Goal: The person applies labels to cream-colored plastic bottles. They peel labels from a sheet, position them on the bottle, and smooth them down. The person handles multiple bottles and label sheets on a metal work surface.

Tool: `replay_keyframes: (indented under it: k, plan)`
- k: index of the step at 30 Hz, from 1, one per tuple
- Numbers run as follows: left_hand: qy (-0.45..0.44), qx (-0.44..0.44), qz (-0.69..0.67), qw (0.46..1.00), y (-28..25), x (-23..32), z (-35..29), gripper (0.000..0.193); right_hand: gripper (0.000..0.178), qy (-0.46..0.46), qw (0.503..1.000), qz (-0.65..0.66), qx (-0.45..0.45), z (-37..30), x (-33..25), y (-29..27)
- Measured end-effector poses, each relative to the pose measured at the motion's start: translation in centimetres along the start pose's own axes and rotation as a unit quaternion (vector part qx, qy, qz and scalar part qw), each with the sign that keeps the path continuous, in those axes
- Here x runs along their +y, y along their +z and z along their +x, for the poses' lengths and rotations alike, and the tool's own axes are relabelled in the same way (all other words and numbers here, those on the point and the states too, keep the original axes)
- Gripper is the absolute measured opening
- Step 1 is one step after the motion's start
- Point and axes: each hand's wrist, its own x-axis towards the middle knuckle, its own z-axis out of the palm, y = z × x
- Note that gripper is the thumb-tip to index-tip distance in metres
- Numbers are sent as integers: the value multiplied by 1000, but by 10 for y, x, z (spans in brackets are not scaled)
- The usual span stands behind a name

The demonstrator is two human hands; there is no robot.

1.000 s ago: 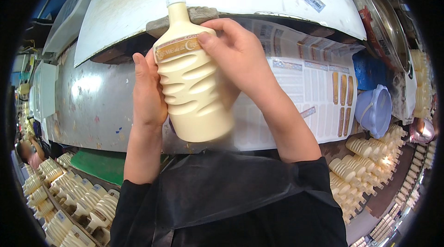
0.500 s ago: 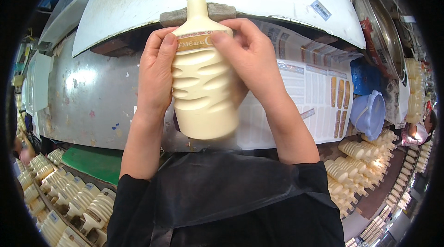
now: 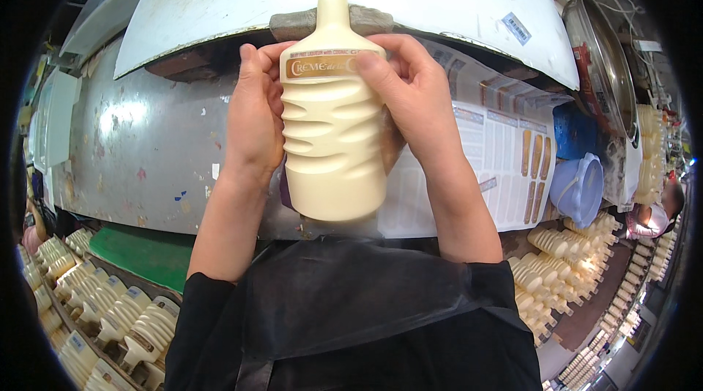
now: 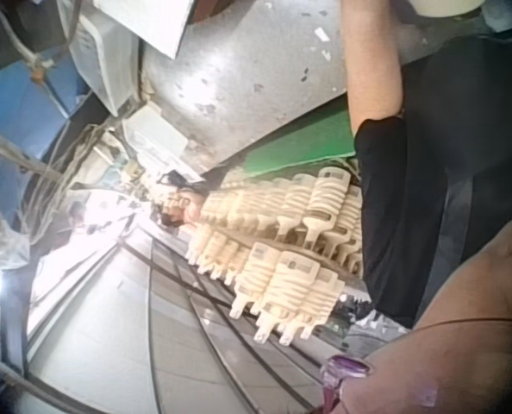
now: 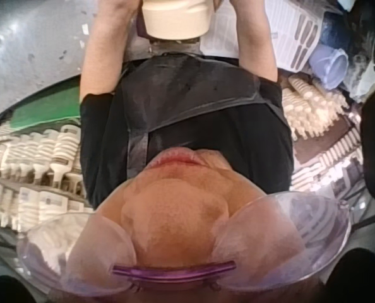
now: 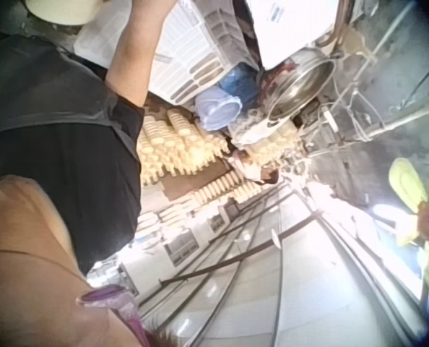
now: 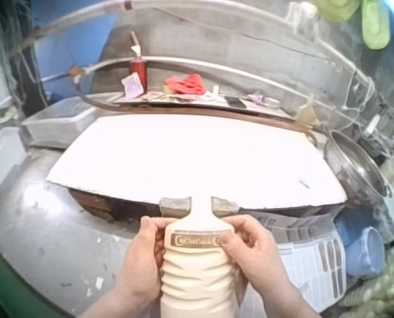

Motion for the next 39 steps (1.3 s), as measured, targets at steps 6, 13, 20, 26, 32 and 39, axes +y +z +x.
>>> replay_keyframes:
  k: [6,13,20,26,32,39]
  plan:
    - [22,0,115,993,7,-3,-1,35,43,3,1000,-4,4,-1,-1,0]
    - [9,-22,18,1000,-2,-8,-4,37,41,7,1000,13,7,-1,-2,1]
    - [-32,-25,-11,999,-1,-8,-16,47,43,19,999,39,-3,-2,2,-4]
    - [-9,-87,96,992,7,-2,-23,60,53,80,992,89,-32,-14,10,-15]
    - [101,-26,334,937,11,-4,-28,64,58,71,993,94,-27,-18,14,-14]
    - [110,-16,246,963,0,-18,-17,72,44,-101,983,-148,40,-7,-7,2]
